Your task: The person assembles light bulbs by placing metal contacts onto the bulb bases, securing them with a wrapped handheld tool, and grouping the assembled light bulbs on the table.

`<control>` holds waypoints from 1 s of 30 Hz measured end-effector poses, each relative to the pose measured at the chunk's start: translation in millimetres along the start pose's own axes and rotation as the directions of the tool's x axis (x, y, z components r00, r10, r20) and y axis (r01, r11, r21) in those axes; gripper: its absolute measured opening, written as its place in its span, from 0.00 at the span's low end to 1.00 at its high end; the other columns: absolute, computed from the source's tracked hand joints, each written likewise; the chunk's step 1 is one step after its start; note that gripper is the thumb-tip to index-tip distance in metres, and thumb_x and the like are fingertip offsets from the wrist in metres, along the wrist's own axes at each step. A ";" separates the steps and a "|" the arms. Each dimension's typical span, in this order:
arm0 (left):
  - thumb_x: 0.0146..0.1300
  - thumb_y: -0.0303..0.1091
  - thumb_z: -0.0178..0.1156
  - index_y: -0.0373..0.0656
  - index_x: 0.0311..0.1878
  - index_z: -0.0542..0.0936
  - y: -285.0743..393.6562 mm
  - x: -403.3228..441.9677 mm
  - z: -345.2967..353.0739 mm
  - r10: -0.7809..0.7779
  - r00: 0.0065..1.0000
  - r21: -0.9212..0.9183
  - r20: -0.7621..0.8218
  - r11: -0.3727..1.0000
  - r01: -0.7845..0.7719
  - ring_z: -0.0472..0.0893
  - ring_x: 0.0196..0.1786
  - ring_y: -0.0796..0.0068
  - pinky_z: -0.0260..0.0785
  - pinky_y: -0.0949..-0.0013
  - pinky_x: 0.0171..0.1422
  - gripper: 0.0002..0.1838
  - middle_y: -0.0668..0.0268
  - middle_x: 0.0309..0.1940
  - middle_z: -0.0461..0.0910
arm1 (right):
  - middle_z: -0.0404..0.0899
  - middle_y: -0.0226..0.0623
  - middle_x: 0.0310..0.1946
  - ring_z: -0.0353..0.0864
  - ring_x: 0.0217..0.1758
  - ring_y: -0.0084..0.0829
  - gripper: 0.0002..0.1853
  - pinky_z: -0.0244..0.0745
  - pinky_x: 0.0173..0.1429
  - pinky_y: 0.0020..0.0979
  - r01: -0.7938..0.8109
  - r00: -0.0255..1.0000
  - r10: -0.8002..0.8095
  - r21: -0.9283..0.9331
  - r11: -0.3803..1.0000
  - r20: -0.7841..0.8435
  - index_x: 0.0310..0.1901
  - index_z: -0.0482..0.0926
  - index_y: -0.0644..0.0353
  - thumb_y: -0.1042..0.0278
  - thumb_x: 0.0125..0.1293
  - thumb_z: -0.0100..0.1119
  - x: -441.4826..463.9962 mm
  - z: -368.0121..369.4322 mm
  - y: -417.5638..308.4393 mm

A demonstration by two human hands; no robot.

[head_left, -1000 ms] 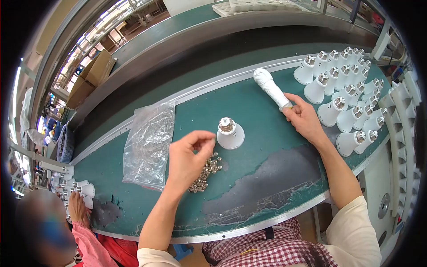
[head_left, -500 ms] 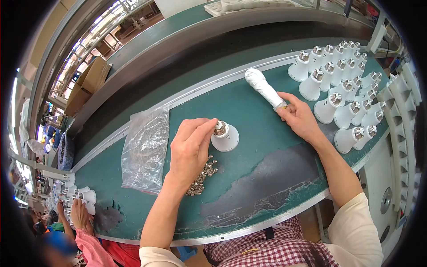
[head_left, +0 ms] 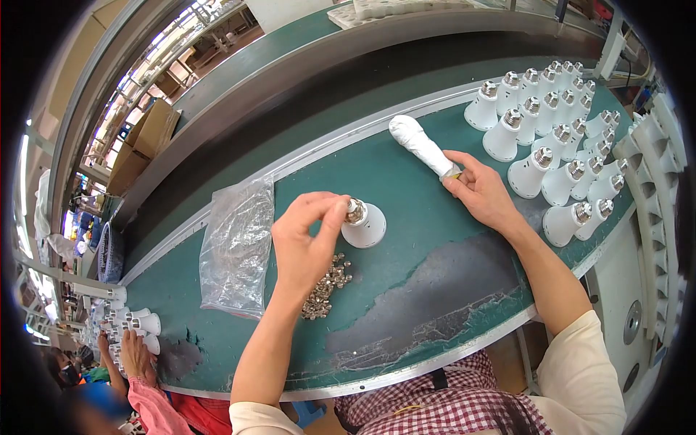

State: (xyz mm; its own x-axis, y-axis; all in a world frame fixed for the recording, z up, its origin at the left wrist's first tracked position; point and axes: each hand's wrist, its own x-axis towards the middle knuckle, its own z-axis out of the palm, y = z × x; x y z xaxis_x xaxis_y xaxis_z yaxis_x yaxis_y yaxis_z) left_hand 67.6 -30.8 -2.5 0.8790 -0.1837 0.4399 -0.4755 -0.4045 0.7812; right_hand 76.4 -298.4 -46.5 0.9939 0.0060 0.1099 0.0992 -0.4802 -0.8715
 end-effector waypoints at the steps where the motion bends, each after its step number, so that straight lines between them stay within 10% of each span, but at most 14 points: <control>1: 0.56 0.27 0.61 0.35 0.37 0.80 2.1 3.1 -0.6 -0.001 1.000 0.000 0.000 1.000 0.001 0.77 0.36 0.76 0.69 0.74 0.41 0.07 0.64 0.34 0.79 | 0.72 0.33 0.18 0.69 0.22 0.22 0.22 0.65 0.31 0.26 0.000 1.000 0.000 0.000 1.000 0.001 0.55 0.69 0.59 0.65 0.58 0.57 -0.4 0.3 -0.5; 3: 0.57 0.30 0.62 0.37 0.31 0.80 8.5 12.3 -3.9 -0.404 0.898 -0.261 0.173 0.860 0.438 0.75 0.33 0.81 0.66 0.78 0.39 0.06 0.68 0.28 0.79 | 0.72 0.34 0.17 0.69 0.22 0.24 0.23 0.65 0.31 0.26 0.016 1.000 -0.016 -0.017 1.000 -0.013 0.55 0.69 0.59 0.65 0.58 0.58 -1.8 0.6 -2.5; 8: 0.57 0.33 0.62 0.38 0.41 0.78 14.6 28.3 -15.4 -0.544 0.712 -0.238 0.444 0.695 0.679 0.68 0.21 0.85 0.62 0.81 0.26 0.11 0.72 0.20 0.74 | 0.70 0.32 0.16 0.66 0.19 0.20 0.22 0.63 0.28 0.25 0.035 0.999 -0.036 0.015 0.999 0.032 0.55 0.70 0.60 0.66 0.58 0.58 -7.5 -0.5 -6.7; 17: 0.60 0.33 0.59 0.36 0.40 0.78 9.0 33.4 -15.1 -0.542 0.626 -0.292 0.560 0.578 0.762 0.70 0.19 0.87 0.63 0.80 0.21 0.10 0.71 0.20 0.74 | 0.68 0.22 0.15 0.60 0.18 0.11 0.21 0.55 0.22 0.19 -0.290 0.933 0.169 0.390 0.874 0.317 0.56 0.70 0.62 0.67 0.62 0.56 -21.4 -10.5 -54.5; 23: 0.65 0.36 0.52 0.37 0.48 0.75 0.6 20.3 -14.9 -0.501 0.668 -0.389 0.550 0.554 0.736 0.72 0.21 0.84 0.67 0.79 0.26 0.14 0.68 0.19 0.75 | 0.73 0.32 0.19 0.69 0.21 0.19 0.21 0.64 0.26 0.22 0.146 0.961 -0.159 0.071 0.987 0.228 0.57 0.69 0.60 0.68 0.61 0.56 -28.7 -11.2 -72.6; 27: 0.68 0.41 0.47 0.36 0.54 0.71 -3.5 5.1 -27.7 -0.471 0.765 -0.518 0.439 0.563 0.644 0.73 0.23 0.81 0.67 0.77 0.30 0.19 0.66 0.20 0.75 | 0.79 0.42 0.30 0.75 0.25 0.26 0.21 0.70 0.30 0.24 0.367 0.920 -0.373 0.067 0.928 0.123 0.55 0.72 0.58 0.72 0.58 0.58 -38.5 -10.9 -99.6; 30: 0.67 0.37 0.48 0.36 0.54 0.70 -3.0 -6.4 -34.7 -0.518 0.766 -0.488 0.381 0.591 0.642 0.71 0.23 0.82 0.66 0.77 0.30 0.17 0.67 0.21 0.75 | 0.75 0.38 0.23 0.74 0.21 0.34 0.23 0.71 0.25 0.29 0.591 0.805 -0.574 -0.296 0.750 0.153 0.55 0.72 0.55 0.73 0.55 0.60 -42.5 -14.6 -113.4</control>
State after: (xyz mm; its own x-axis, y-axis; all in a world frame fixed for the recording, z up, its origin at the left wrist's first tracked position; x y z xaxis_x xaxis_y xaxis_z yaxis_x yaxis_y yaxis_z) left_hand 62.3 2.6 7.7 0.9327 -0.2723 -0.2364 0.2668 0.0800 0.9604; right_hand 22.2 -257.0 54.7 0.7503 0.4141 0.5154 0.6477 -0.6166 -0.4475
